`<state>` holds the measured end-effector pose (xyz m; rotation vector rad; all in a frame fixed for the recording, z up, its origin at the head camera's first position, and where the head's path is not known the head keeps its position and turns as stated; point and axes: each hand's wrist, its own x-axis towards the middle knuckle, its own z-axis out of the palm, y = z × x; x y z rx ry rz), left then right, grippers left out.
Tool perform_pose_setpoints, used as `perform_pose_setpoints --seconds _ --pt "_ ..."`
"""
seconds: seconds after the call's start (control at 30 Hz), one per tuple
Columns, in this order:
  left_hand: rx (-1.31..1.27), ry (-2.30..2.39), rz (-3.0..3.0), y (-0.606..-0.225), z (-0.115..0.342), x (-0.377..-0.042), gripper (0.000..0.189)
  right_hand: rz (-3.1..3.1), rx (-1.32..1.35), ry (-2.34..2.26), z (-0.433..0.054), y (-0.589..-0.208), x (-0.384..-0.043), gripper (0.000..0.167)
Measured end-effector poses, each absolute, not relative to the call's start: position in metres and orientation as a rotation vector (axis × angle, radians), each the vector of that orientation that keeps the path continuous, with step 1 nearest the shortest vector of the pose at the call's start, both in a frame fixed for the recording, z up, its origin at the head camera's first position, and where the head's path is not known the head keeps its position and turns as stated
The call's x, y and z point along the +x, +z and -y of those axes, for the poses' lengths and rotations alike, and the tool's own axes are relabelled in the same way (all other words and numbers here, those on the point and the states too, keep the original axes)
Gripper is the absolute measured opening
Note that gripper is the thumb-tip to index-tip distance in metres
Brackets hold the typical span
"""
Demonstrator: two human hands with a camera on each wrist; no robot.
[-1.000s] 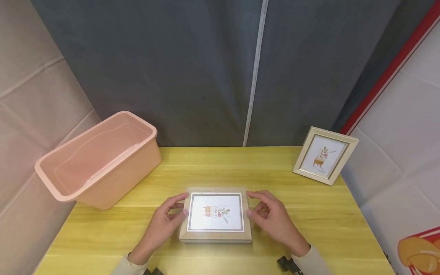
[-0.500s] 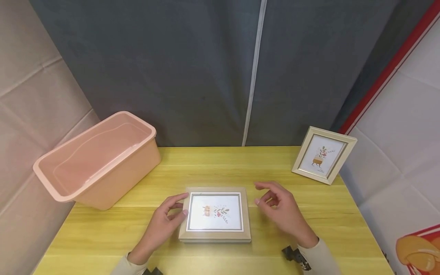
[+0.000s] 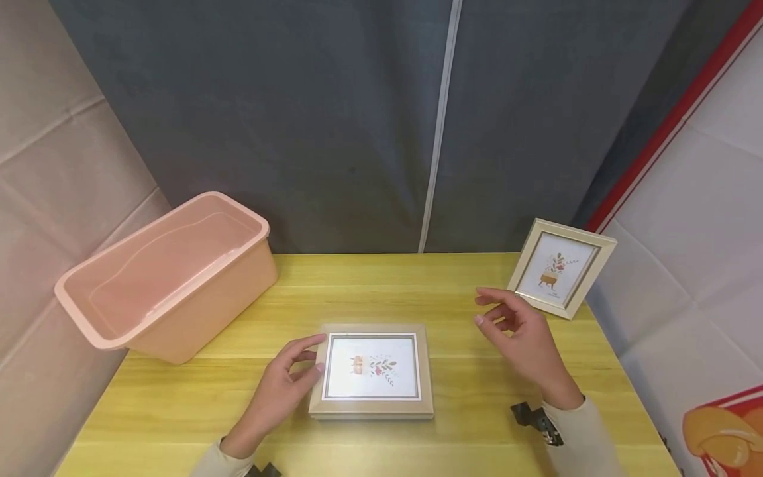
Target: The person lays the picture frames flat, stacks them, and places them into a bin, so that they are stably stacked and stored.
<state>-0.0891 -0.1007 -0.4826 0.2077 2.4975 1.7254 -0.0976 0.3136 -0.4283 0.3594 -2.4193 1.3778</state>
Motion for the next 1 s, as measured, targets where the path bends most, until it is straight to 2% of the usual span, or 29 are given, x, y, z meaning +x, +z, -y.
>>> perform_pose_setpoints --seconds 0.7,1.0 --pt "0.266 1.710 -2.513 -0.486 0.101 -0.090 0.051 2.302 0.169 1.334 -0.371 -0.408 -0.131 0.039" --pt "0.280 1.702 -2.521 -0.486 0.101 -0.087 0.052 2.325 0.044 1.308 -0.401 -0.407 -0.142 0.042"
